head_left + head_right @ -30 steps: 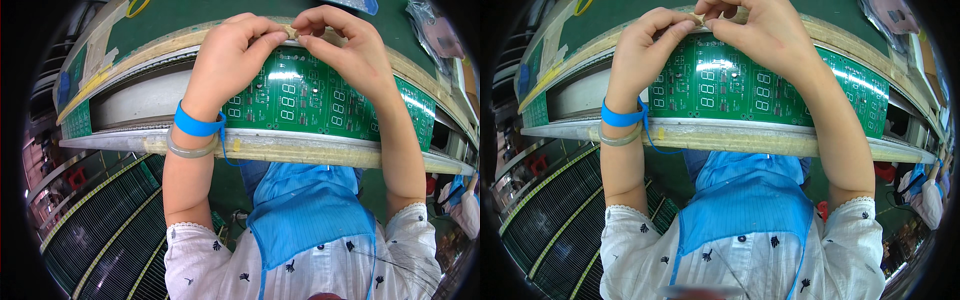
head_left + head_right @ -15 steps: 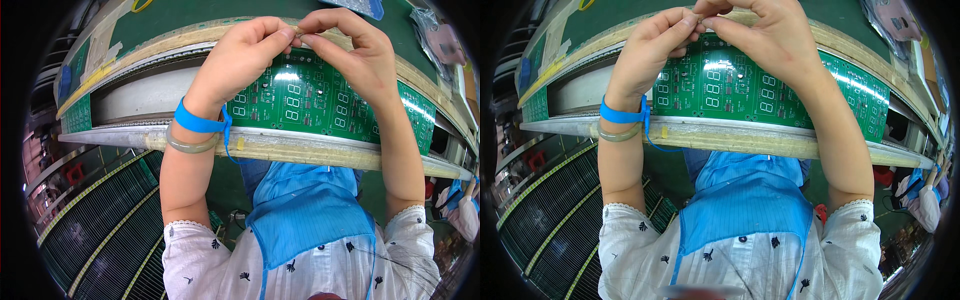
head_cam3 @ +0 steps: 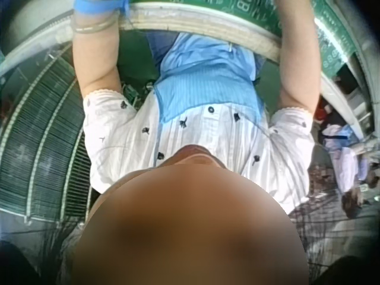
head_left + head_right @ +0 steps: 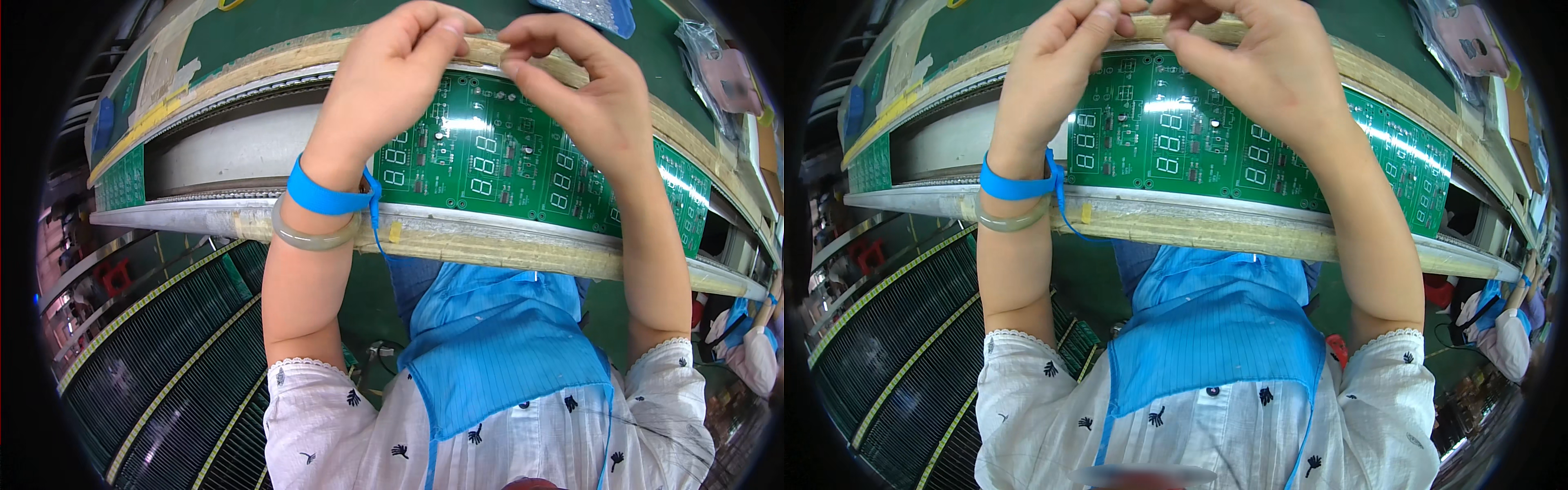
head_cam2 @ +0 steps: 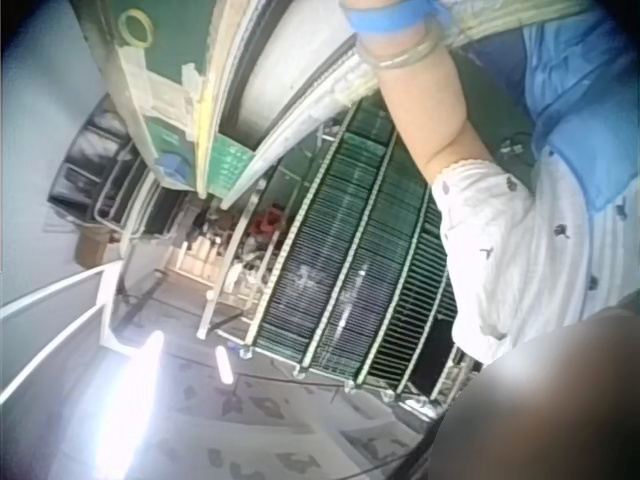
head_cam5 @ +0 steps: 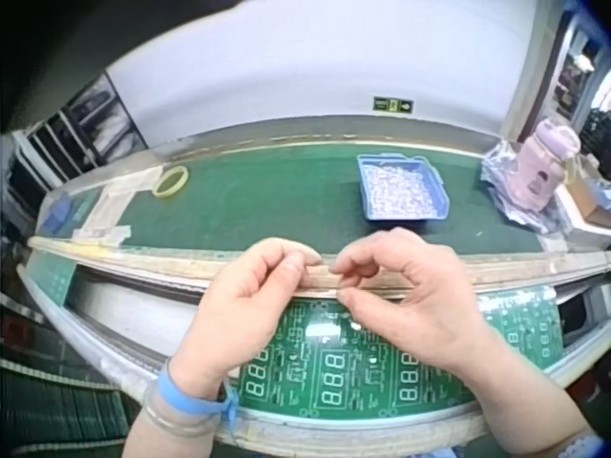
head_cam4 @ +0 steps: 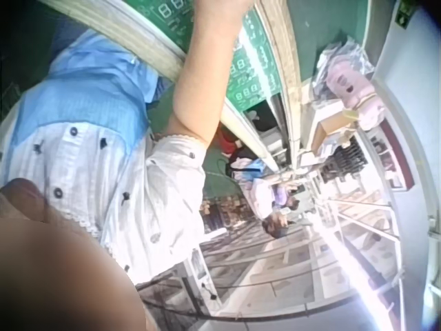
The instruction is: The recorder is assembling electronic components onto PCBs at an assembly line workstation.
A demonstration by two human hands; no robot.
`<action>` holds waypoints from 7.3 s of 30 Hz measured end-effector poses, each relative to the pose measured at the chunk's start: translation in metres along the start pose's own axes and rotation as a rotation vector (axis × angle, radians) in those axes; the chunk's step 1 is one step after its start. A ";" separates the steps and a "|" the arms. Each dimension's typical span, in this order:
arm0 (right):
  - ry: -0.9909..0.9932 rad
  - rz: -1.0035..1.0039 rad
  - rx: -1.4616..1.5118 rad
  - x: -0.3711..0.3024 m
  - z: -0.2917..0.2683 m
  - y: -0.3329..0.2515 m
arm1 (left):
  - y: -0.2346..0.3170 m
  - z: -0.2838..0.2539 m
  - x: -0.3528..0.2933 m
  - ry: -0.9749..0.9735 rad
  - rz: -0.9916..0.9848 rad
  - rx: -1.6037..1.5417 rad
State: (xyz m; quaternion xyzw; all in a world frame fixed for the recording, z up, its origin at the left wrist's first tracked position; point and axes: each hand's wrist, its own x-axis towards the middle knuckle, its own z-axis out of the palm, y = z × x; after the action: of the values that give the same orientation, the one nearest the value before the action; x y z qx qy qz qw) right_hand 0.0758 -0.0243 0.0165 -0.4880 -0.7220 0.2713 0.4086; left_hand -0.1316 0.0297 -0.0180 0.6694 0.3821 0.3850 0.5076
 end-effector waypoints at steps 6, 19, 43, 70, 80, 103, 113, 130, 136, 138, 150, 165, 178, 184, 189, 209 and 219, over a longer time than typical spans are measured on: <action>-0.145 0.146 -0.005 -0.005 0.005 0.008 | 0.024 0.000 -0.005 0.057 -0.092 -0.145; -0.185 0.080 -0.344 0.000 0.013 -0.002 | 0.036 -0.002 -0.007 0.082 -0.138 -0.155; 0.041 0.204 -0.628 0.073 -0.086 -0.004 | 0.064 0.027 0.064 0.078 0.410 0.530; 0.019 -0.025 -0.972 0.083 -0.068 0.042 | 0.074 0.025 0.114 0.134 0.376 0.557; 0.123 0.058 -0.581 0.083 -0.066 0.044 | 0.064 -0.042 0.044 0.048 -0.096 0.086; -0.196 0.346 0.477 0.034 0.028 0.010 | 0.001 -0.072 -0.017 0.048 -0.126 -0.011; -0.176 0.480 0.708 0.034 0.022 0.015 | 0.002 -0.074 -0.019 -0.008 -0.114 0.026; -0.244 0.290 0.165 0.033 0.038 -0.002 | -0.008 -0.071 -0.020 0.033 -0.068 0.037; -0.253 -0.007 -0.247 0.033 0.043 -0.004 | 0.008 -0.072 -0.021 0.005 -0.314 -0.243; -0.242 -0.163 -0.384 0.033 0.044 0.000 | 0.007 -0.072 -0.021 0.015 -0.313 -0.187; -0.318 -0.157 -0.463 0.033 0.046 -0.013 | 0.006 -0.070 -0.023 -0.007 -0.288 -0.221; -0.291 -0.117 -0.680 0.031 0.059 -0.034 | 0.001 -0.067 -0.021 -0.001 -0.229 -0.200; -0.203 -0.095 -0.556 0.029 0.063 -0.023 | -0.004 -0.060 -0.021 -0.068 0.016 0.150; -0.195 -0.140 -0.530 0.029 0.060 -0.019 | 0.003 -0.056 -0.024 -0.103 -0.019 0.233; -0.184 -0.188 -0.496 0.028 0.059 -0.014 | 0.001 -0.055 -0.024 -0.111 0.010 0.281; -0.255 0.026 -0.357 0.033 0.028 -0.022 | 0.009 -0.051 -0.023 -0.122 0.006 0.357; -0.169 0.151 -0.375 0.030 -0.020 -0.014 | 0.008 -0.054 -0.022 -0.137 -0.054 0.320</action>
State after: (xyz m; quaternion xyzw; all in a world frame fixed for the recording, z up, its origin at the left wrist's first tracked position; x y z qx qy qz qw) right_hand 0.0803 -0.0020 0.0477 -0.5838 -0.7528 0.2019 0.2274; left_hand -0.1884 0.0291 -0.0026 0.7558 0.4210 0.2588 0.4296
